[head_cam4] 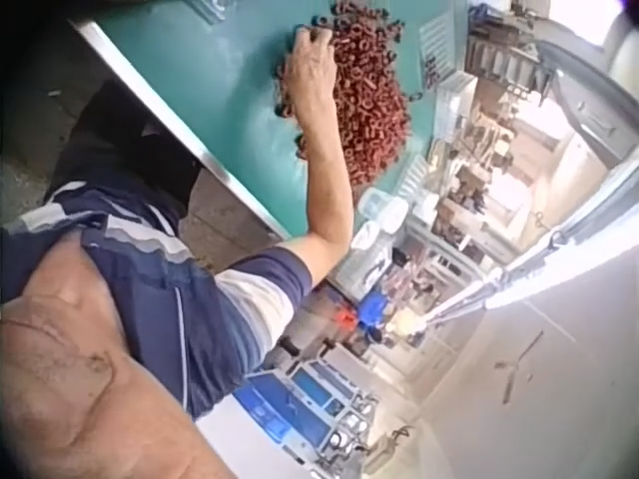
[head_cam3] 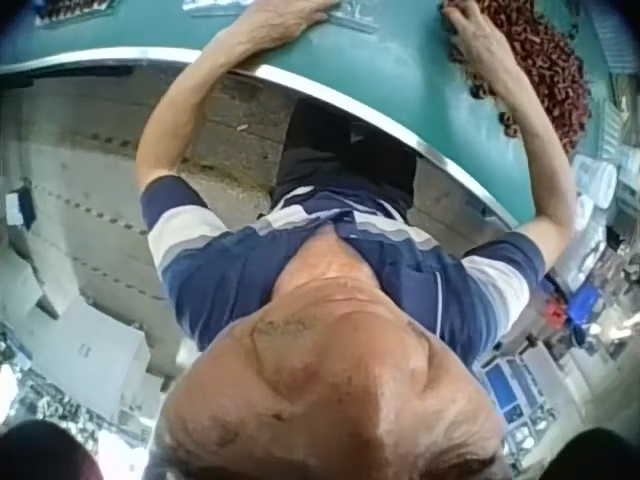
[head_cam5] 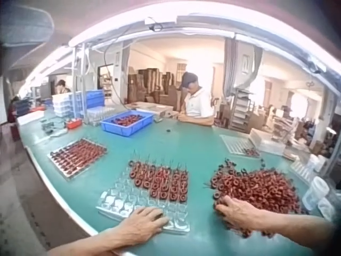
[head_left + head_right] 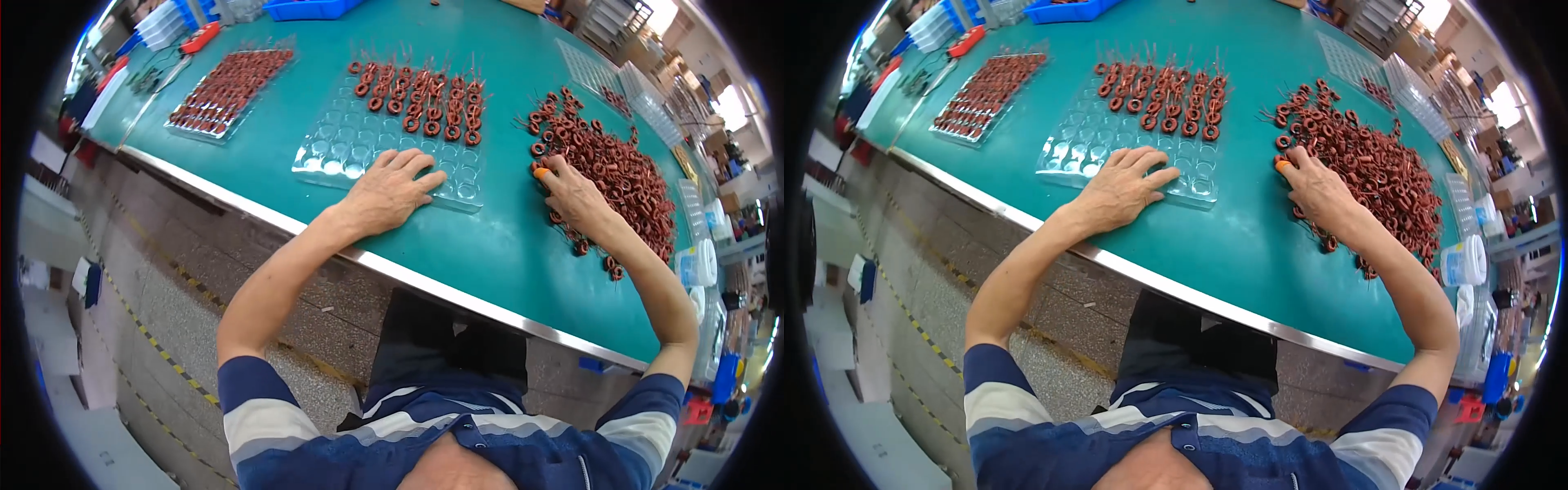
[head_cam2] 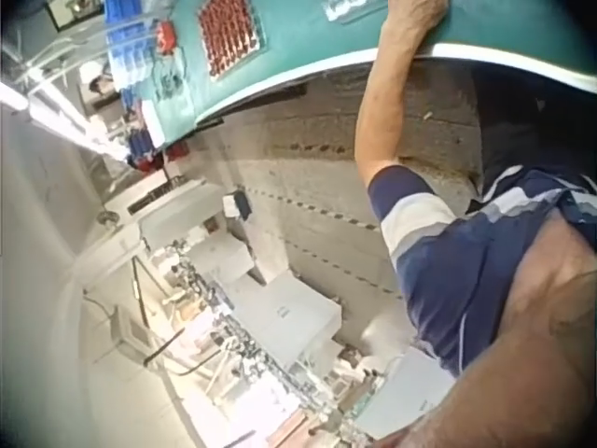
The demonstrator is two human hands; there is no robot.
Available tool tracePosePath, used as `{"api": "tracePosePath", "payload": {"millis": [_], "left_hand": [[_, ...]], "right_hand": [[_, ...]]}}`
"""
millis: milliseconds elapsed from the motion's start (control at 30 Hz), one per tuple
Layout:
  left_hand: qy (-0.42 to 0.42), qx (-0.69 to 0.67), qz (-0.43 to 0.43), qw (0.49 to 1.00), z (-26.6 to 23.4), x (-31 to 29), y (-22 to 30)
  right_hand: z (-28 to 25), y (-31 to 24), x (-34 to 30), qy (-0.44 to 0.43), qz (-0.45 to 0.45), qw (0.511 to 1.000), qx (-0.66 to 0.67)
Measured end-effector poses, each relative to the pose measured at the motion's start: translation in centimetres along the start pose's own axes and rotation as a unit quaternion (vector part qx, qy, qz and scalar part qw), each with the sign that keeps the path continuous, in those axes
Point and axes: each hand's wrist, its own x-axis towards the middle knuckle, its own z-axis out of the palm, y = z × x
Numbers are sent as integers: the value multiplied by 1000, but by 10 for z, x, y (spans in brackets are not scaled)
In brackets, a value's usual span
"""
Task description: Inserting thin wires through toroidal cores and arranging them in a component tray.
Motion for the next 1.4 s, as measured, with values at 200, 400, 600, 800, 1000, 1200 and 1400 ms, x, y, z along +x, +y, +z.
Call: {"api": "tracePosePath", "payload": {"millis": [200,400,600,800,1000,1200,1400], "left_hand": [[29,37,-28,998,-2,10,-1],[73,-322,-155,931,12,95,66],[78,-491,-247,832,44,159,90],[-5,-659,-202,725,47,182,102],[66,-660,-180,726,55,188,87],[91,-698,-173,689,55,179,87],[14,-805,-145,576,55,170,95]], "right_hand": [[14,22,-1,14,51,991,123],[14,24,-12,195,172,921,291],[7,19,-23,352,218,850,326],[-2,34,-29,352,204,831,379],[-19,45,-27,351,204,833,376],[-13,52,-35,330,173,882,290],[-23,18,-28,273,182,847,418]]}}
